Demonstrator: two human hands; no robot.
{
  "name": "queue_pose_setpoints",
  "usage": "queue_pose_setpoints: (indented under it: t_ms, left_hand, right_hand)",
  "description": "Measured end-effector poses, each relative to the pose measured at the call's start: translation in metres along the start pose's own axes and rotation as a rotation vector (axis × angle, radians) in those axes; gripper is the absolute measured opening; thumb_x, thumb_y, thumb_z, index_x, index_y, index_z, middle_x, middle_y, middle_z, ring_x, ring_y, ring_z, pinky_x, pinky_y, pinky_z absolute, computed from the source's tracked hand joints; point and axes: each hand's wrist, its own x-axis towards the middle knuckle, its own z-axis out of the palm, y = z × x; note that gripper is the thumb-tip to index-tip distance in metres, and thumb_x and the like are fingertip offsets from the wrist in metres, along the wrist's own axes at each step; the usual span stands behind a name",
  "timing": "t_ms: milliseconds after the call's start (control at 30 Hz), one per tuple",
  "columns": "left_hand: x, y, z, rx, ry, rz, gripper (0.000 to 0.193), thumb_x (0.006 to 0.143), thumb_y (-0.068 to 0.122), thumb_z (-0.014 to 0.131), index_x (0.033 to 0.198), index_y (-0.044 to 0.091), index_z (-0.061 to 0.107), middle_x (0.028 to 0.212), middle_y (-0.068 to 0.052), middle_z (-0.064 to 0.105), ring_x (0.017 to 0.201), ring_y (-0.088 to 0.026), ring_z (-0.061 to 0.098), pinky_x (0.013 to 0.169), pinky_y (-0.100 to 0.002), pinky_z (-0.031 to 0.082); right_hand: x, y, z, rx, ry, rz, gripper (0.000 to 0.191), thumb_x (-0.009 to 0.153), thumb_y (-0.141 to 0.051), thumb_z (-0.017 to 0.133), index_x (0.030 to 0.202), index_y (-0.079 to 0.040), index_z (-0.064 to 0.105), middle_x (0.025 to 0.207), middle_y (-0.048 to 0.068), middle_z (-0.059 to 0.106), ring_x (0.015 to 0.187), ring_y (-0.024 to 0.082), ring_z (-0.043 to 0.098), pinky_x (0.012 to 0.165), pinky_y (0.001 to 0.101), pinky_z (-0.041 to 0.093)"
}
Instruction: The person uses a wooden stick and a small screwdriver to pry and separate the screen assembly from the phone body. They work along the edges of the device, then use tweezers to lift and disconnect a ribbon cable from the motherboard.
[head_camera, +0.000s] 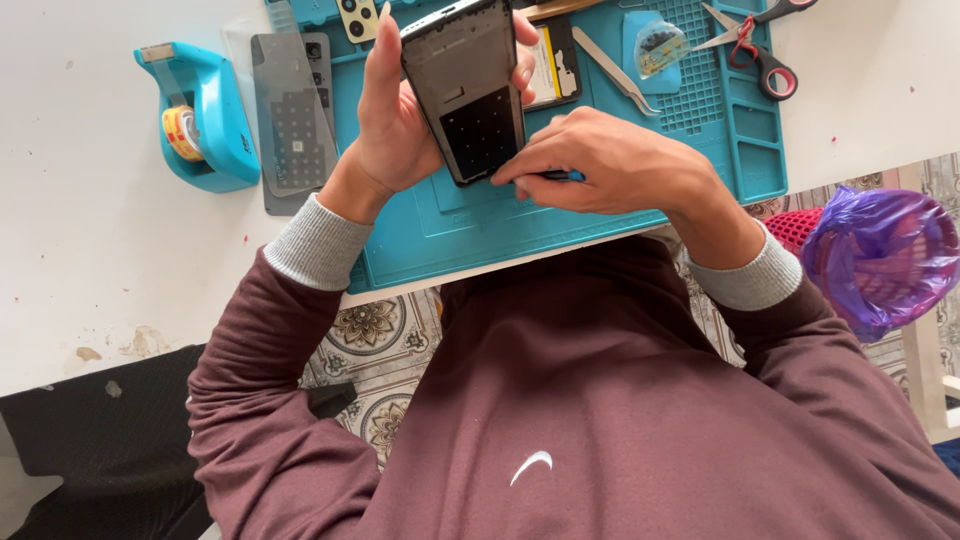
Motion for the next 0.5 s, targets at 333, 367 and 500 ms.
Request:
queue_pose_setpoints:
  t_ms: [333,367,500]
  left_hand:
    - [0.0,-0.001,0.0,0.006,-0.009,0.012,0.096,0.102,0.08,0.019,0.149,0.0,0.047,0.112,-0.01,0.059,0.112,-0.018,0.058,0.101,-0.031,0.051]
    - [0.0,0.0,-0.001,-0.002,-0.017,0.012,0.096,0.102,0.08,0.019,0.148,0.0,0.047,0.112,-0.01,0.058,0.112,-0.018,0.058,0.101,-0.031,0.051]
    - [0.0,-0.001,0.0,-0.022,-0.024,-0.002,0.098,0.101,0.081,0.02,0.148,0.0,0.047,0.109,-0.01,0.056,0.113,-0.019,0.058,0.102,-0.032,0.051]
  right_hand:
    - [0.004,0.003,0.007,0.101,0.012,-0.019,0.027,0.097,-0.011,0.061,0.12,-0.005,0.075,0.095,0.01,0.079,0.086,0.024,0.077,0.081,0.0348,0.059]
    - [0.003,0.003,0.005,0.082,-0.003,-0.016,0.029,0.095,-0.01,0.061,0.12,-0.005,0.075,0.095,0.009,0.079,0.085,0.024,0.077,0.08,0.0344,0.059]
    - [0.002,0.004,-0.006,0.048,-0.062,0.052,0.03,0.093,-0.01,0.061,0.118,-0.008,0.076,0.09,0.007,0.079,0.08,0.022,0.077,0.077,0.0335,0.059]
